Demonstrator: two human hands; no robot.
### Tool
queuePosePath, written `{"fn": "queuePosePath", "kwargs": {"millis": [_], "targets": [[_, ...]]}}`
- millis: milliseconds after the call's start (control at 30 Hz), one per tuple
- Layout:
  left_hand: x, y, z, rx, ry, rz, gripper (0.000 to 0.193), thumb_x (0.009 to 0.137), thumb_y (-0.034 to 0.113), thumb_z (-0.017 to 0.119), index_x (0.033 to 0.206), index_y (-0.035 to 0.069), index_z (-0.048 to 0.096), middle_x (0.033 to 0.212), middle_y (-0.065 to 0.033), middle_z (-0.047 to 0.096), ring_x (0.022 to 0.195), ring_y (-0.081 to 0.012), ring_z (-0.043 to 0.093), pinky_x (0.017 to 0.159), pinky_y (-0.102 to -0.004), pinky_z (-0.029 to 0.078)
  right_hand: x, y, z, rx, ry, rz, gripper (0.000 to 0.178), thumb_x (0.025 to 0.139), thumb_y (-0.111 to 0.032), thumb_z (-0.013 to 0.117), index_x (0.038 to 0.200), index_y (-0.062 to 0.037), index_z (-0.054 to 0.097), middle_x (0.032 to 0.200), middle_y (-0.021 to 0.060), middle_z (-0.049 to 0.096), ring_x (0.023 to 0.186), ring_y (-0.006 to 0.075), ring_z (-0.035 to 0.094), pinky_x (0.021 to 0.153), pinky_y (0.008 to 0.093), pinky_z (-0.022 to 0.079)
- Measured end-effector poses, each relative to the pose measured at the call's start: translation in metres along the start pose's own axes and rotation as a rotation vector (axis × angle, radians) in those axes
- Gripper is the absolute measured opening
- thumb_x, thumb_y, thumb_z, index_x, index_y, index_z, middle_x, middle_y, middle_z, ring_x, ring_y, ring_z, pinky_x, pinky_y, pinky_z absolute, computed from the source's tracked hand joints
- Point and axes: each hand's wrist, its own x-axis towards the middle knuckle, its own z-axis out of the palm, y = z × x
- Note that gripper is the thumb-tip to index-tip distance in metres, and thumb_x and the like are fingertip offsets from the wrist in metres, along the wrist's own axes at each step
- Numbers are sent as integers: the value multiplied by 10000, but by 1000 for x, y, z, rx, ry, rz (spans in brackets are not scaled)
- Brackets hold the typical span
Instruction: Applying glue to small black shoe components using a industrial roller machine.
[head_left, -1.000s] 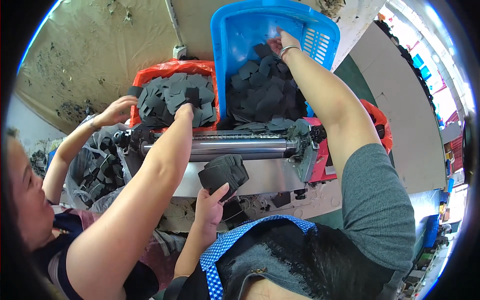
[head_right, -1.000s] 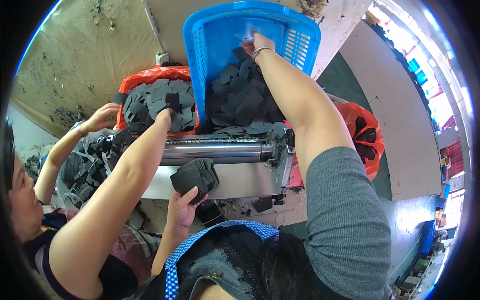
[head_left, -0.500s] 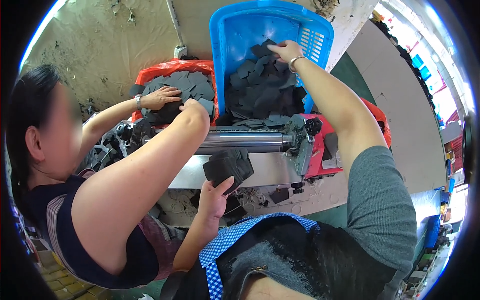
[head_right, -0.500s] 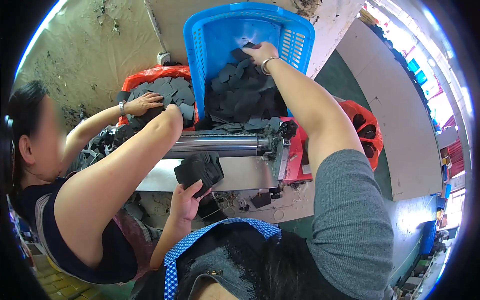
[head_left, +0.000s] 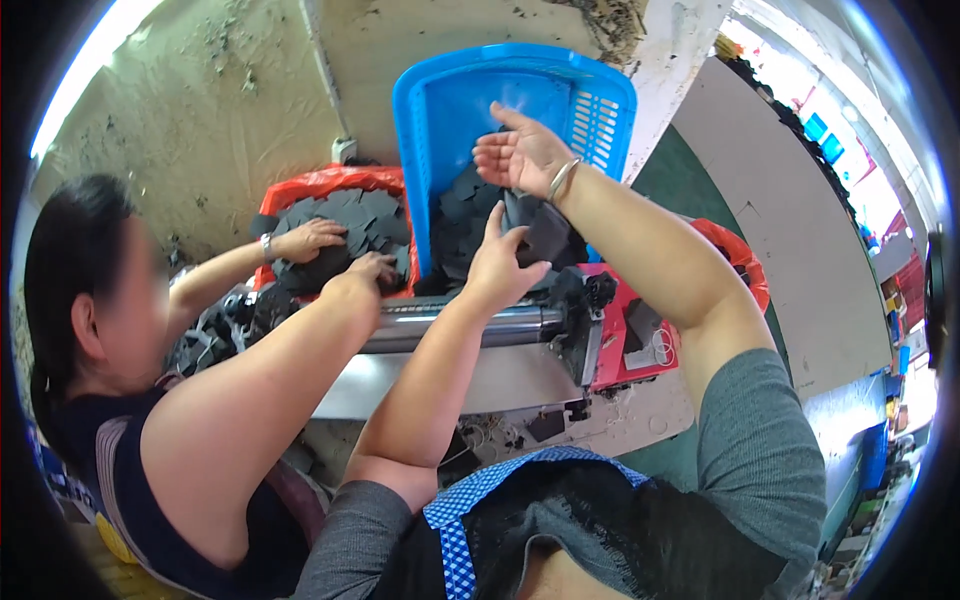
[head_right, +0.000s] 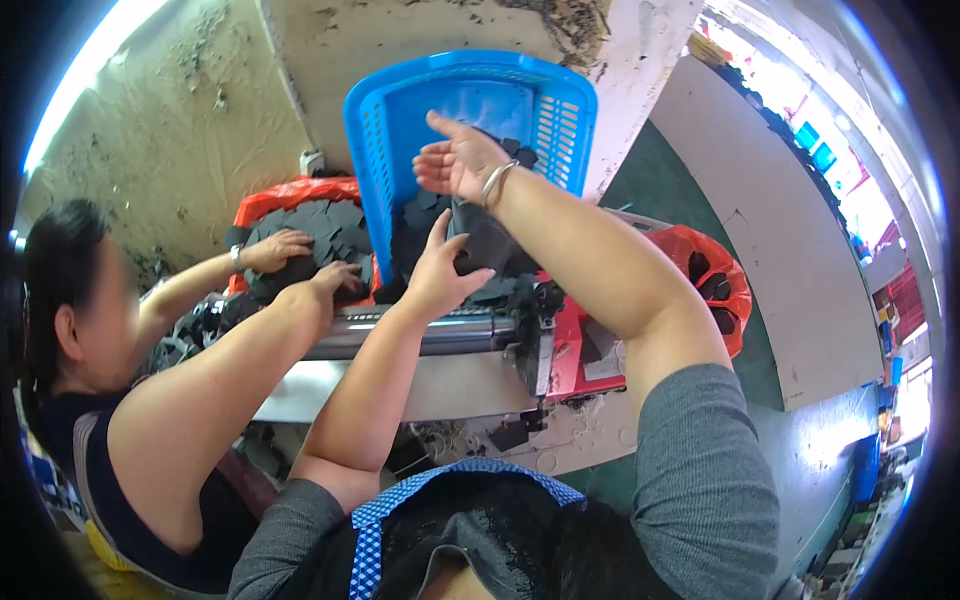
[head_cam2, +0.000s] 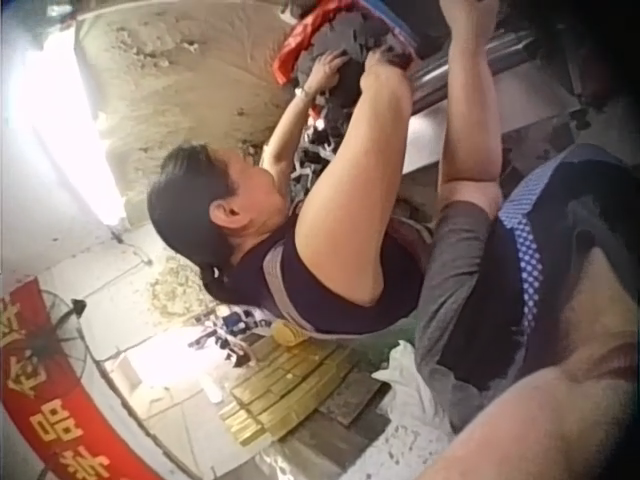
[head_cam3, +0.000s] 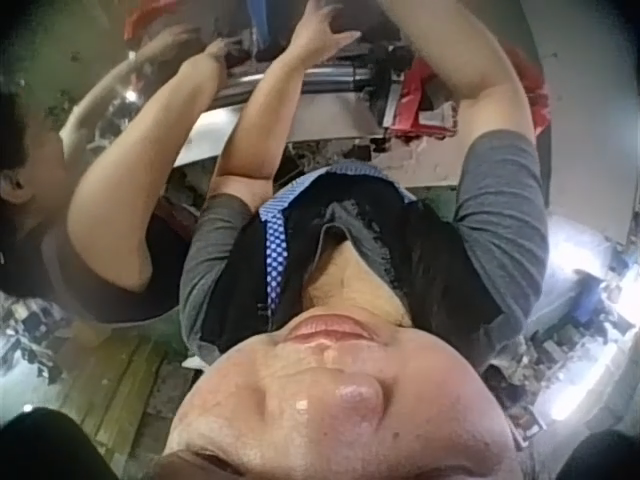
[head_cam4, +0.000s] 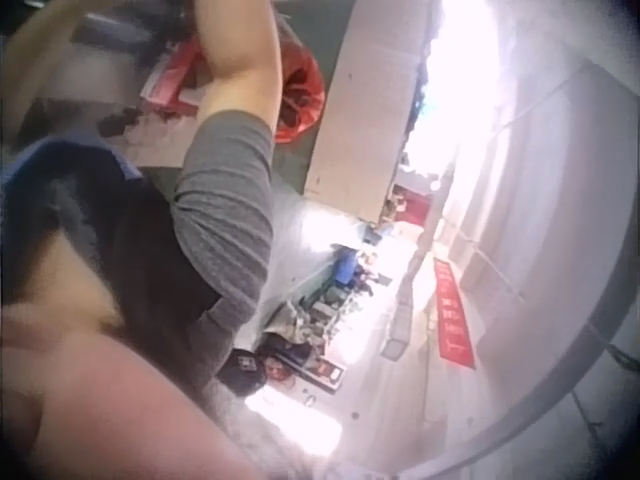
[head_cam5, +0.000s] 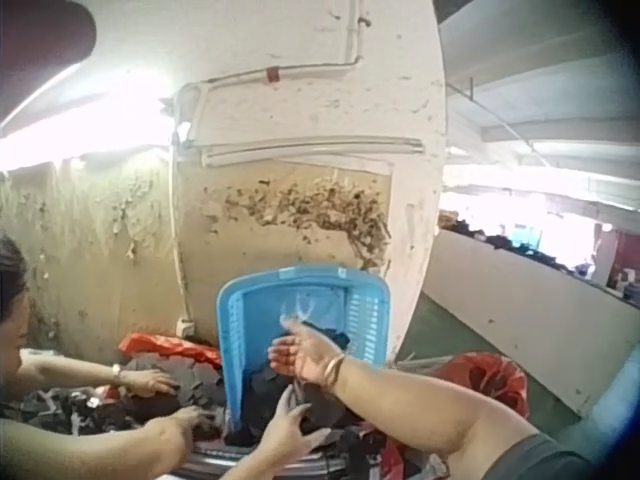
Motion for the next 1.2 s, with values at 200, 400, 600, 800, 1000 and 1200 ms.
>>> {"fn": "queuePosePath", "kwargs": {"millis": [200, 400, 600, 800, 1000, 1200], "targets": [[51, -21, 25, 219, 244, 132, 366, 645, 151, 671, 963, 5, 566, 1052, -135, 535, 890, -325, 560, 768, -376, 461, -21, -3, -23, 111, 31, -23, 511, 742, -444, 655, 889, 28, 526, 755, 108, 578, 649, 195, 581, 590, 287, 512], [71, -17, 34, 427, 239, 318, 377, 625, 95, 656, 977, 5, 557, 1174, -130, 476, 869, -306, 566, 728, -381, 478, -43, -22, -56, 191, -29, -100, 522, 740, -458, 650, 899, 23, 524, 714, 72, 559, 575, 141, 541, 477, 221, 450], [74, -9, 55, 479, -2, 430, 377, 618, 104, 650, 964, -1, 544, 1067, -172, 451, 837, -300, 535, 685, -383, 479, -40, -22, -62, 255, -1, -93, 539, 759, -481, 616, 919, 24, 519, 691, 55, 521, 546, 119, 491, 440, 190, 388], [72, 8, 60, 451, 70, 538, 315, 633, 120, 642, 910, 6, 542, 959, -167, 494, 887, -333, 505, 710, -407, 457, -53, -26, -56, 208, -123, -92, 553, 777, -519, 568, 932, 10, 525, 702, 41, 511, 532, 108, 464, 410, 180, 348], [83, -6, 61, 404, 289, 299, 319, 632, 121, 642, 903, -5, 532, 910, -171, 529, 851, -335, 516, 710, -406, 455, -53, -25, -54, 251, -106, -35, 597, 761, -557, 560, 941, 12, 530, 701, 28, 496, 503, 93, 424, 393, 178, 291], [109, -83, 17, -816, 123, -740, 271, 699, 87, 690, 919, 54, 535, 852, -57, 580, 780, -176, 572, 562, -283, 480, -109, -30, -61, -261, -69, -274, 445, 821, -435, 550, 970, -15, 548, 844, 64, 577, 605, 107, 551, 511, 192, 409]]}}
